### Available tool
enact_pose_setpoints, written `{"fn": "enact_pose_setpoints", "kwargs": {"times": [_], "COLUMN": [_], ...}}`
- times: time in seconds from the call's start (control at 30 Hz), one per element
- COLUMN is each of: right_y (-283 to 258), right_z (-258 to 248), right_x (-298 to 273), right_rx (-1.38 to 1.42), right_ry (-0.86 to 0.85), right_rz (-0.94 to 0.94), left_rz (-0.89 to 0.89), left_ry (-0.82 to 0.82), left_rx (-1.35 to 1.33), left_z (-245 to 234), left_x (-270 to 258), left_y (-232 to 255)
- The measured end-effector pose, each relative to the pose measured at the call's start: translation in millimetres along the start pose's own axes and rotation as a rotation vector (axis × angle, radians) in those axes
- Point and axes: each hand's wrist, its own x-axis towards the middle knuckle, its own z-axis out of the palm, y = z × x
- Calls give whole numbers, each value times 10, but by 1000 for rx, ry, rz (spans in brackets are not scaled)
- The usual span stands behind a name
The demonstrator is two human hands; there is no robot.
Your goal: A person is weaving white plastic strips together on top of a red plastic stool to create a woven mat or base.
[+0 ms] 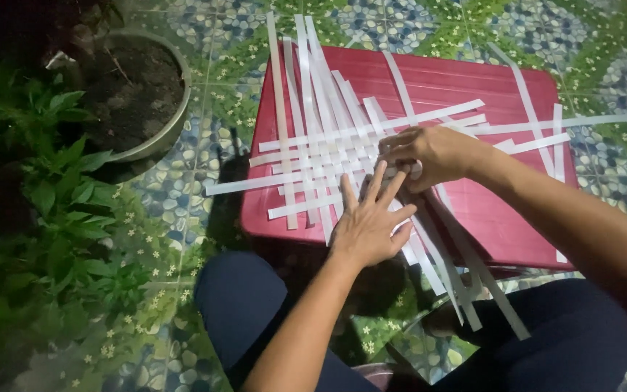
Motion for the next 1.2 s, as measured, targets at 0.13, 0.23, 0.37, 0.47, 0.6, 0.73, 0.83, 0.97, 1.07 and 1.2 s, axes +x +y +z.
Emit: {"fn": "enact_pose_setpoints", "kwargs": {"times": [0.13,0.23,0.37,0.47,0.6,0.73,0.83,0.97,1.07,1.2], "right_y": [14,-46,-24,-192,-215,-46,-153,-297,-297,-328], "right_z": [47,45,82,-160,-133,15,-87,-230,-192,-266], "right_x": [22,-24,-18,-39,-64,-20,75,37,30,18], "right_rx": [-29,-43,-56,-110,-114,-133,-33,-41,-17,-20], "right_ry": [-11,-18,-29,-77,-52,148,75,-8,33,-3], "right_rz": [-25,-35,-75,-78,-111,-204,-189,-146,-177,-134], "left_rz": [-1,-17,0,46,130,150,149,153,180,194], "left_ry": [-2,-64,-3,78,269,335,396,437,461,454], "left_rx": [-4,6,-5,-6,-8,-10,4,24,-1,-65], "left_z": [33,138,158,280,529,511,467,422,361,305], "left_x": [-9,-17,-27,-45,-64,-19,-59,-46,-56,-25], "left_y": [-27,-56,-59,-101,-162,-132,-169,-144,-140,-109]}}
